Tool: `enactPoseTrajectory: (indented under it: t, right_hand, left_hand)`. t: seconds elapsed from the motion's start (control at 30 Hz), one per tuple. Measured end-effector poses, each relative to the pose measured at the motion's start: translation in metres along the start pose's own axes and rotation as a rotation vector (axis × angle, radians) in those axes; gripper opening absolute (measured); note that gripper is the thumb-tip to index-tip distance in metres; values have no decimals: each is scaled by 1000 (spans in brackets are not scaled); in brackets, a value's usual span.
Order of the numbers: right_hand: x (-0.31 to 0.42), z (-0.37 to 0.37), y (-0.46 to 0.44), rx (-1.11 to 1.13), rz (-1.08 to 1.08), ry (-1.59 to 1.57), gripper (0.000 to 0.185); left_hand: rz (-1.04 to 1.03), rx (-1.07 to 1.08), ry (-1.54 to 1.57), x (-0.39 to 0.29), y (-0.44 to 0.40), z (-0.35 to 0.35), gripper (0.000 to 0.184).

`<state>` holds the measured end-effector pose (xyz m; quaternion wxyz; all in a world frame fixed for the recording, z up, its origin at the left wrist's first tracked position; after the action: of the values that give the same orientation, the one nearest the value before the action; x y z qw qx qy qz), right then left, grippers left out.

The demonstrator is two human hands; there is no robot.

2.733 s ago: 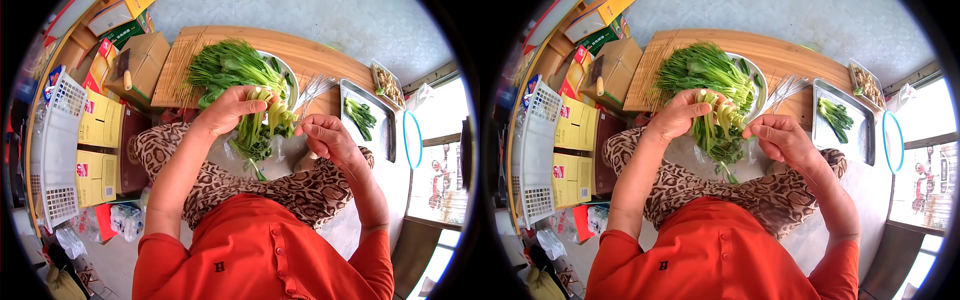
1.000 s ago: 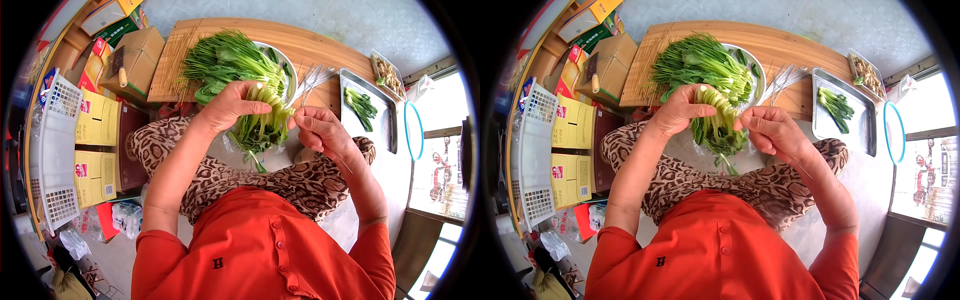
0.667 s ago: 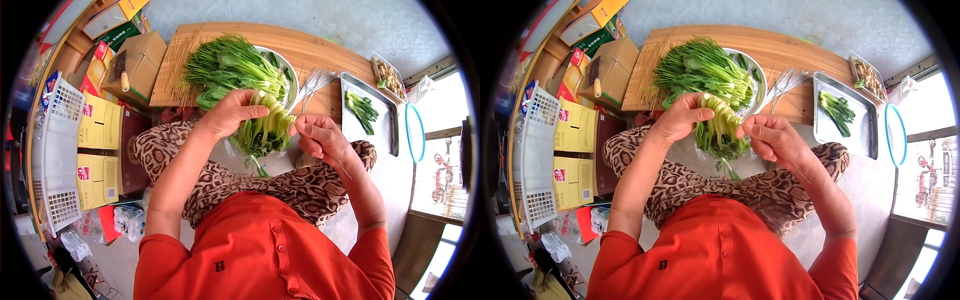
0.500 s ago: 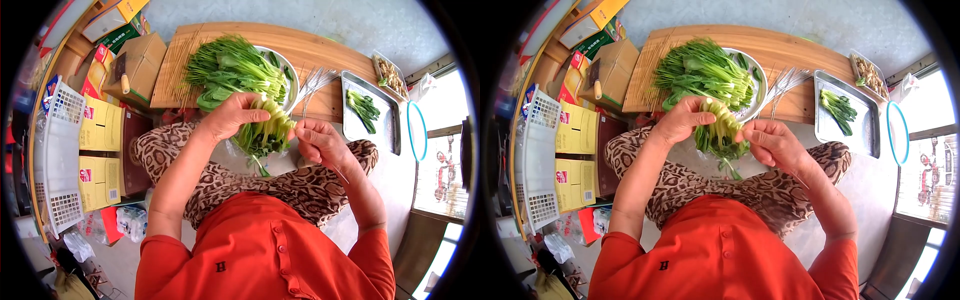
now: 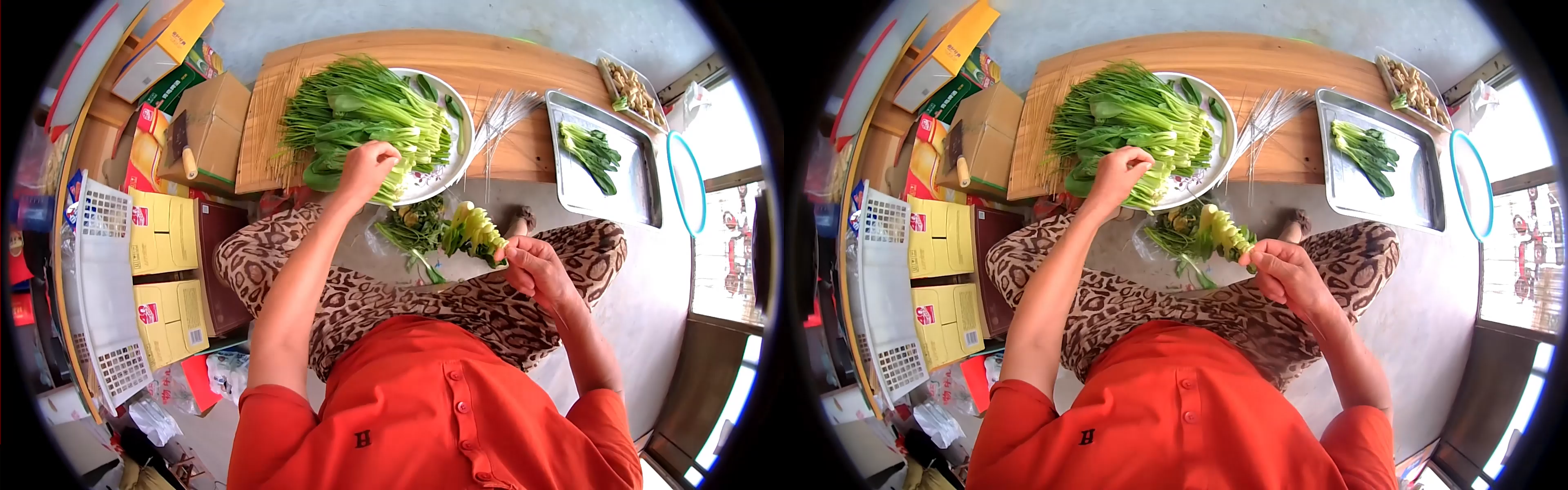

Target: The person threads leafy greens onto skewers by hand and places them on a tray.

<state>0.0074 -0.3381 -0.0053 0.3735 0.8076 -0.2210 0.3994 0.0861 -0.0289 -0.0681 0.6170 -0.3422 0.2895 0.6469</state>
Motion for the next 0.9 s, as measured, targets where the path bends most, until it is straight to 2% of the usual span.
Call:
enactPoseTrajectory:
  t: [0.03,0.1,0.23,0.37,0.47,0.5,0.57,0.7,0.77,0.83,0.9]
  right_hand:
    - [-2,3,2,-15,6,-20,21]
    - [-7,5,4,-42,-4,-31,21]
    - [-16,10,4,-59,-17,-60,21]
    - [-19,11,3,-57,-24,-81,22]
    - [-18,10,1,-54,-13,-86,22]
    - [-17,8,-1,-55,-10,-86,22]
    - [-13,5,-3,-35,-14,-98,22]
    - [-4,-5,-13,-36,1,-61,22]
    - [3,-11,-17,-17,59,-7,21]
    - [12,-23,-20,-9,77,2,21]
    - [23,-37,-22,-28,132,41,20]
  left_hand:
    - [-1,9,-1,2,-4,-5,11]
    - [-294,-110,-381,-5,-7,-14,11]
    - [-335,-134,-503,-1,-12,-24,9]
    - [-317,-125,-492,-3,-13,-21,11]
    - [-292,-166,-337,-6,-15,-6,13]
    - [-369,-256,-334,-11,-14,3,12]
    - [-251,-344,-258,-16,-18,27,11]
    - [-298,-559,-11,-34,-27,84,9]
    - [-338,-681,-15,-61,-16,108,8]
    - [-341,-710,19,-87,3,118,8]
    - [-272,-636,-11,-102,20,112,9]
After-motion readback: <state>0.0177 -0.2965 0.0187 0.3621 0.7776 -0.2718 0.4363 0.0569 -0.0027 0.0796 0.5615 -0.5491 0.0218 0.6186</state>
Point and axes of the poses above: each hand's wrist, its own y-axis away from the middle knuckle, its own z-axis out of the back of the hand, x = y × z, the point moved 4 cm from there along -y, towards the middle knuckle, and after that the axes turned 2 degrees about z, right-handed, at the moved point
